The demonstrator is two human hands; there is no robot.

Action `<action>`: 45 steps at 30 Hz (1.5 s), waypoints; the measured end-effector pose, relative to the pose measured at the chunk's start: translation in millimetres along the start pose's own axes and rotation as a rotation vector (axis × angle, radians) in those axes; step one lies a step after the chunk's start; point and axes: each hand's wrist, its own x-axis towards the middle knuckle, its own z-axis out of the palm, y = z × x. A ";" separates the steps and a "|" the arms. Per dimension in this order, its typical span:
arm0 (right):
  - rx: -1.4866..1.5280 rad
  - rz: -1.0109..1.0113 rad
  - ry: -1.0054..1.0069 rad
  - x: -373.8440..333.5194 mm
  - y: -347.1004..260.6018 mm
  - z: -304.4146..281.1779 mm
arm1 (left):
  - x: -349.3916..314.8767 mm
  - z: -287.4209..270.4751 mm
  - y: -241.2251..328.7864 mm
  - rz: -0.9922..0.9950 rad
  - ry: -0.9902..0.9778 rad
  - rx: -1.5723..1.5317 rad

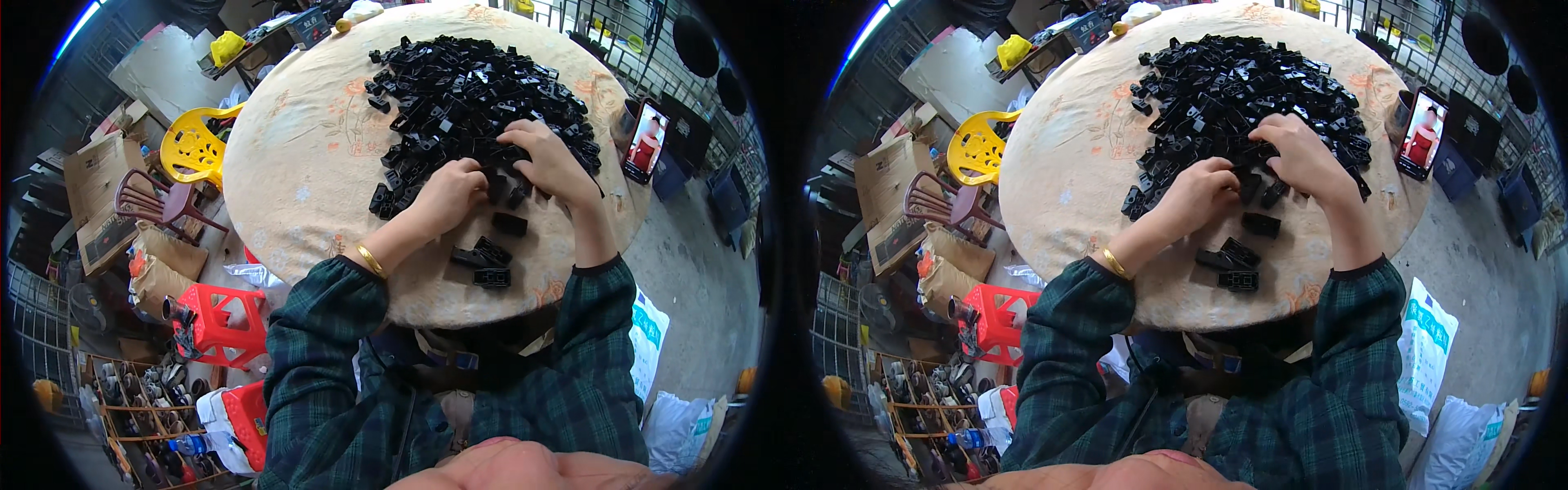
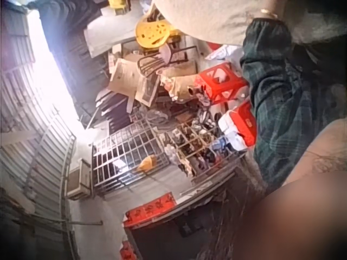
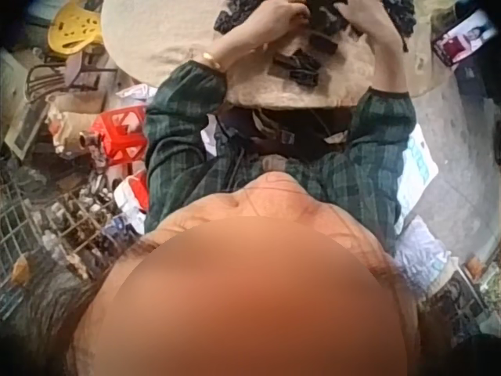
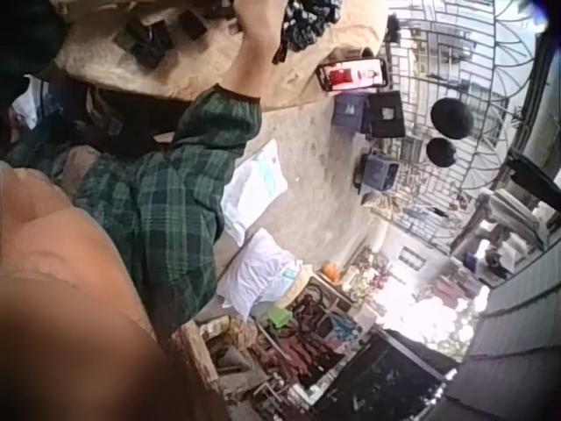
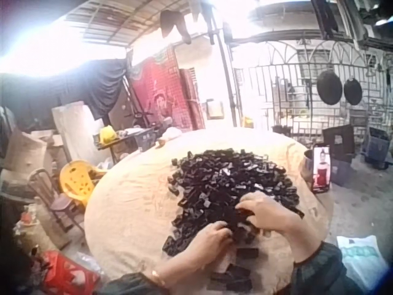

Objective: Sorting and organizing small black plastic components on a round table.

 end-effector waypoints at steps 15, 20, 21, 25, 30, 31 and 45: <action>0.110 -0.039 -0.164 3.6 -22.3 19.4 | -7.7 -18.9 -7.1 -0.248 0.161 0.053; 0.490 -0.001 -0.046 7.7 -23.7 20.3 | -2.9 -28.3 -0.3 -0.306 0.220 -0.185; 0.491 -0.002 -0.046 8.4 -26.1 21.6 | -2.0 -30.0 -1.0 -0.302 0.246 -0.404; 0.956 0.224 -0.072 9.2 -30.1 16.1 | -3.3 -40.5 -4.4 -0.377 0.188 -0.937; 0.891 -0.012 0.010 9.5 -24.0 24.1 | -2.9 -44.0 0.5 -0.443 0.167 -1.381; 0.892 -0.014 0.008 10.0 -25.2 23.3 | -4.8 -42.5 -6.1 -0.444 0.169 -1.380; 0.505 0.047 0.092 3.4 -34.1 28.2 | -6.0 -34.9 8.6 -0.387 0.042 -0.646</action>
